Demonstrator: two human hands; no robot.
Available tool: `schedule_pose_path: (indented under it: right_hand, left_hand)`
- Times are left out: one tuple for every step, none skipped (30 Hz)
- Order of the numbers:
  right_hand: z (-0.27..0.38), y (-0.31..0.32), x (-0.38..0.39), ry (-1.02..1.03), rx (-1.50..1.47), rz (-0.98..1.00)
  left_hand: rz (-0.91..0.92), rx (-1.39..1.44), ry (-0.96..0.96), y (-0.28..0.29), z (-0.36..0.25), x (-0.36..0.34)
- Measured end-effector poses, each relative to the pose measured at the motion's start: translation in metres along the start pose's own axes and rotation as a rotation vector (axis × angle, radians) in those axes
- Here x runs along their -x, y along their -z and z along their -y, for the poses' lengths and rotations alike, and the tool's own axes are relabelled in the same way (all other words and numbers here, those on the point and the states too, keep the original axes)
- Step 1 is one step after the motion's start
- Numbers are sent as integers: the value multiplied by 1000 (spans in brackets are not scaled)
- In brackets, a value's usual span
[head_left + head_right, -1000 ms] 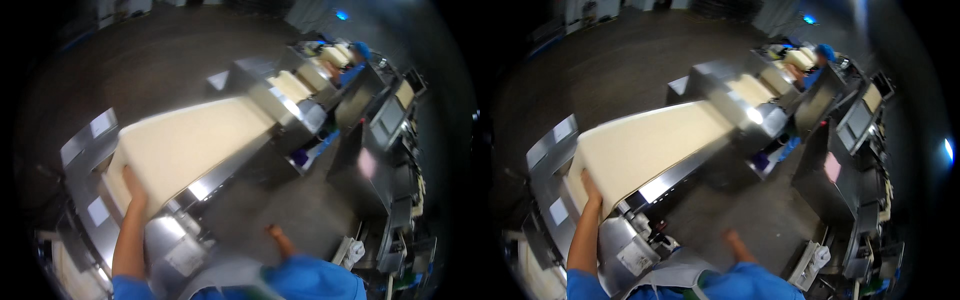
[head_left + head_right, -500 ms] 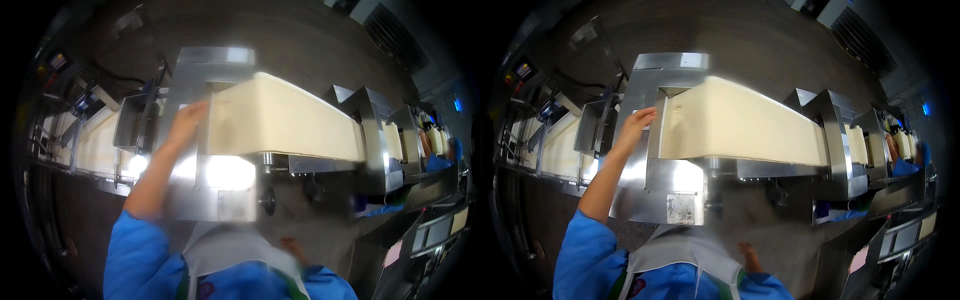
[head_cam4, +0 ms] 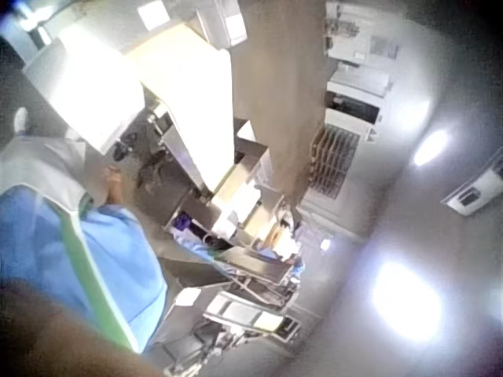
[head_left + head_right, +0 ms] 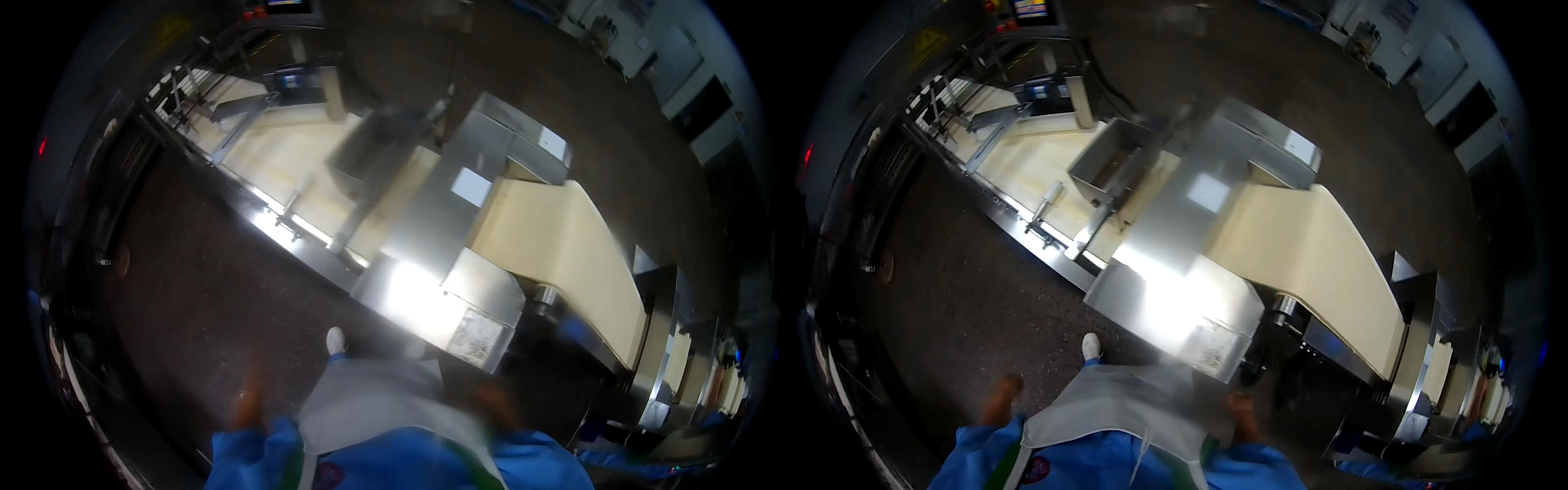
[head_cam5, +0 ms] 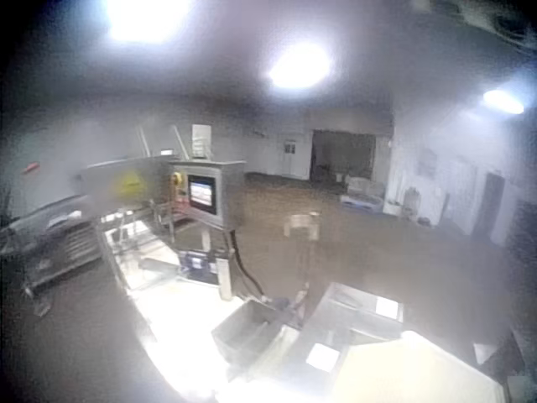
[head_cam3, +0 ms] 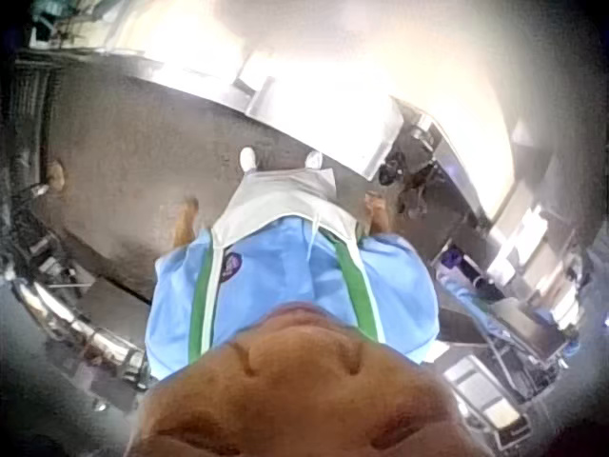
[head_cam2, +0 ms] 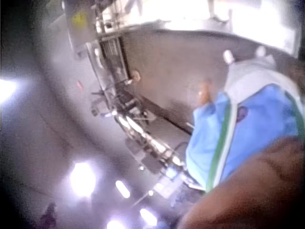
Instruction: The person handles long, white dough pieces on a conveyor belt and a metal table in a food processing facility. They pick up the dough, place it on the table, and arrange it in rows. The person also moves a large sheet of dough and interacts with a digital scale.
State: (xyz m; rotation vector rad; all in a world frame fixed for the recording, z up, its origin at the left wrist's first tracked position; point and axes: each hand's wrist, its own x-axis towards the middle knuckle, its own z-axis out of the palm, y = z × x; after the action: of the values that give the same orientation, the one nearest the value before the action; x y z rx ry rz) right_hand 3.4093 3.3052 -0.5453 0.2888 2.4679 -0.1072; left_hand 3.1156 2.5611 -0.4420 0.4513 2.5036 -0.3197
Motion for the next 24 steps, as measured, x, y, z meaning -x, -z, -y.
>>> schedule_pose_path:
  right_hand:
    - [11, 1, -4, 23, 15, -35]
    - [23, 2, -10, 51, 32, -68]
    - [35, 2, -10, 50, 48, -95]
    - [50, 17, -21, 77, 87, -141]
    - [65, 34, -30, 106, 127, -183]
    - [77, 57, -37, 122, 184, -194]
    - [104, 73, -50, 167, 208, -179]
    - [134, 88, -61, 212, 241, -160]
    - [164, 104, -71, 257, 263, -146]
    - [191, 127, -81, 308, 311, -122]
    - [221, 146, -91, 373, 345, -95]
    - [254, 165, -105, 431, 371, -77]
    - [282, 181, -108, 443, 373, -62]
    - [317, 200, -123, 480, 368, -59]
    - [349, 220, -135, 488, 327, -66]
    - [385, 239, -156, 423, 108, -67]
    - [420, 254, -180, 376, -129, -70]
    - [464, 273, -208, 366, -349, -86]
    - [491, 284, -222, 484, -401, -200]
    - [521, 297, -233, 504, -493, -194]
    - [549, 309, -243, 525, -580, -186]
    - [578, 324, -253, 427, -708, -64]
    - [606, 336, -262, 324, -835, 64]
    - [627, 346, -264, 404, -736, 43]
  left_hand:
    - [283, 79, 41, -27, 7, 37]
    - [418, 222, 161, -51, 17, 65]
    - [495, 318, 213, -58, 21, 70]
    - [522, 400, 246, -71, 22, 81]
    - [530, 471, 267, -84, 21, 86]
    - [539, 521, 251, -100, 17, 85]
    - [532, 547, 270, -106, 28, 93]
    - [516, 565, 283, -110, 46, 95]
    - [501, 563, 286, -111, 65, 92]
    - [489, 575, 285, -123, 78, 90]
    - [478, 557, 289, -131, 96, 93]
    - [461, 503, 261, -139, 113, 94]
    - [419, 432, 223, -138, 138, 75]
    - [345, 419, 248, -141, 158, 70]
    - [242, 574, 394, -142, 173, 68]
    - [131, 731, 532, -138, 188, 65]
    - [20, 880, 686, -132, 198, 71]
    - [-15, 1004, 826, -135, 203, 78]
    - [-42, 1096, 907, -126, 219, 62]
    - [-70, 1197, 1008, -126, 235, 57]
    - [-100, 1136, 964, -130, 243, 51]
    - [-129, 1076, 923, -135, 248, 44]
    - [-156, 1011, 884, -142, 255, 39]
    - [-200, 1063, 825, -150, 260, 38]
